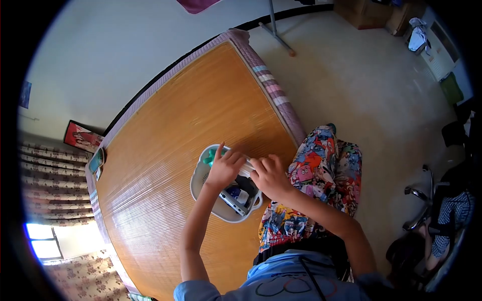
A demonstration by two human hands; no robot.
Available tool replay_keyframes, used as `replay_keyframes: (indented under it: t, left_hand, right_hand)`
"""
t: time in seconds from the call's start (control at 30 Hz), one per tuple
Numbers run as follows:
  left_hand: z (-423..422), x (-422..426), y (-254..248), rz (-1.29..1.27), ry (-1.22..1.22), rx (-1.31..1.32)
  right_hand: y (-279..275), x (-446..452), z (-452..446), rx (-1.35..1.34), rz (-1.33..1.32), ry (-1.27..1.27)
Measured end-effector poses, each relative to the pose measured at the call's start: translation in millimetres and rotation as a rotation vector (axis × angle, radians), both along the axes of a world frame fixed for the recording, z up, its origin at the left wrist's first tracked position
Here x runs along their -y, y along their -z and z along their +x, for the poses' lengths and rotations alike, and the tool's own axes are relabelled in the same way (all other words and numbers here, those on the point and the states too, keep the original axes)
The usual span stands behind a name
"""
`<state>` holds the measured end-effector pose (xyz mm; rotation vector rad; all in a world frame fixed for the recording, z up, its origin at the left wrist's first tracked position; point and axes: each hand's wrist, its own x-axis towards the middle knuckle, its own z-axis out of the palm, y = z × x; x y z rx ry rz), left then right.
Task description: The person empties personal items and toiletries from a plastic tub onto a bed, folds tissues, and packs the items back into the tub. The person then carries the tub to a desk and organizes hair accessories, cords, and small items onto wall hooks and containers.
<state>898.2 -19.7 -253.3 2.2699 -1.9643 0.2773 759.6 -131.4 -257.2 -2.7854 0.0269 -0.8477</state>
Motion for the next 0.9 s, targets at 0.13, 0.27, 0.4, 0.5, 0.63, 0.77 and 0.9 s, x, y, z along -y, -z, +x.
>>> replay_keyframes:
  t: [0.13, 0.27, 0.4, 0.5, 0.63, 0.77, 0.9]
  left_hand:
    - [-13, -16, -23, -0.063, -0.045, 0.021]
    - [-21, -37, -44, -0.249, -0.234, -0.026]
    - [-34, -38, -46, -0.465, -0.092, -0.203]
    - [-55, -25, -36, -0.54, -0.005, -0.48]
    - [-94, 0, -8, -0.706, 0.039, -0.994]
    - [-136, 26, 9, -0.765, 0.032, -1.452]
    - [-140, 33, 7, -0.456, -0.259, -1.612]
  right_hand:
    - [0, 4, -17, 0.04, -0.064, -0.127]
    - [9, 11, -31, 0.223, -0.041, -0.16]
    - [-4, 21, -37, 0.367, 0.023, -0.044]
    - [-17, 27, -42, 0.509, 0.14, -0.144]
    - [-32, 31, -53, 0.53, 0.351, -0.233]
    - [-31, 41, -58, 0.407, 0.655, -0.301]
    - [-20, 53, -63, 0.262, 0.86, -0.343]
